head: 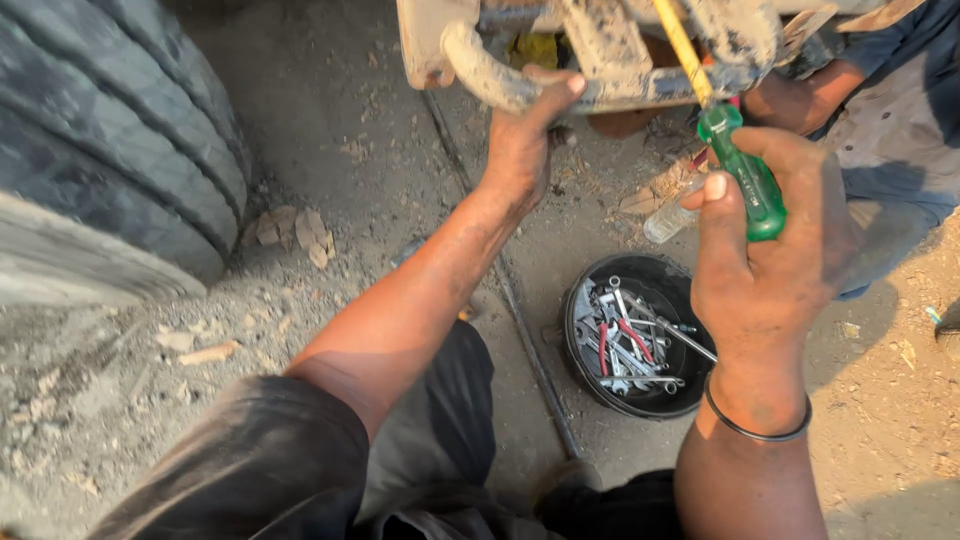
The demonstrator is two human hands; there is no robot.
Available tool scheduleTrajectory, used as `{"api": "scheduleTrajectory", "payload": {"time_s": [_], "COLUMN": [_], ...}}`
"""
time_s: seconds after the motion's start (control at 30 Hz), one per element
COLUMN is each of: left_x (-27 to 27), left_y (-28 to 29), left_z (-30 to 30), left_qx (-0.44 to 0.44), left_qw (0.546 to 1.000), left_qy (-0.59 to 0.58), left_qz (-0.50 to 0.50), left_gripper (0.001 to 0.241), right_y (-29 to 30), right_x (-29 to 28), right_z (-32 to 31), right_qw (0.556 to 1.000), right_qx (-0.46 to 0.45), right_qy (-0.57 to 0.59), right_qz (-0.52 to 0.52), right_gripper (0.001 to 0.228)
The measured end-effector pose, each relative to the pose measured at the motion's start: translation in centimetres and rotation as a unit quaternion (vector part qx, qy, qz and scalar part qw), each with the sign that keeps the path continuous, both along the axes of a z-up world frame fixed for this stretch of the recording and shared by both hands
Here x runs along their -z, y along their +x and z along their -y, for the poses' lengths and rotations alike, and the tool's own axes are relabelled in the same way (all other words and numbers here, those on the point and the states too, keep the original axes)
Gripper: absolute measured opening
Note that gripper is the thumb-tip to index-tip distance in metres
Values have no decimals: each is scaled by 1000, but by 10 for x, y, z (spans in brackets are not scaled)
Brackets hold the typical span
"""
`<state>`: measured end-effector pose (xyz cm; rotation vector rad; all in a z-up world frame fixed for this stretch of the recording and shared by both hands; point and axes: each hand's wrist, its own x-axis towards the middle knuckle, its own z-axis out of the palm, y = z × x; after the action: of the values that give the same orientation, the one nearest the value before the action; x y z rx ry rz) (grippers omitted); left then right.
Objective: The person uses a screwdriver to adjust a component under the front of a vehicle. They hold the tool with both hands and apply torque to a fastener while seated on the ground.
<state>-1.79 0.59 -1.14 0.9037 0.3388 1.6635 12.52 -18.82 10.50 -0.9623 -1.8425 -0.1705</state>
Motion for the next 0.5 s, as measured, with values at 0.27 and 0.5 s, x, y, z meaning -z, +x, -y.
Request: {"api": "scheduleTrajectory", "payload": {"time_s": [0.27, 0.5], "left_x": [0, 3], "left_y": [1, 1], "left_z": [2, -3], "left_qx": [-7, -14], "left_qw": [1000, 1000], "left_qy": [15, 25], "left_qz": [13, 1], "left_gripper": [32, 33], "right_y": [3, 17], "right_x": [9, 15], "right_z": [-3, -10], "right_qw": [1000, 999], "right_qx": [-19, -48], "right_qy": [-15, 2], "right_qz": [-14, -13], "right_gripper": [11, 11]}}
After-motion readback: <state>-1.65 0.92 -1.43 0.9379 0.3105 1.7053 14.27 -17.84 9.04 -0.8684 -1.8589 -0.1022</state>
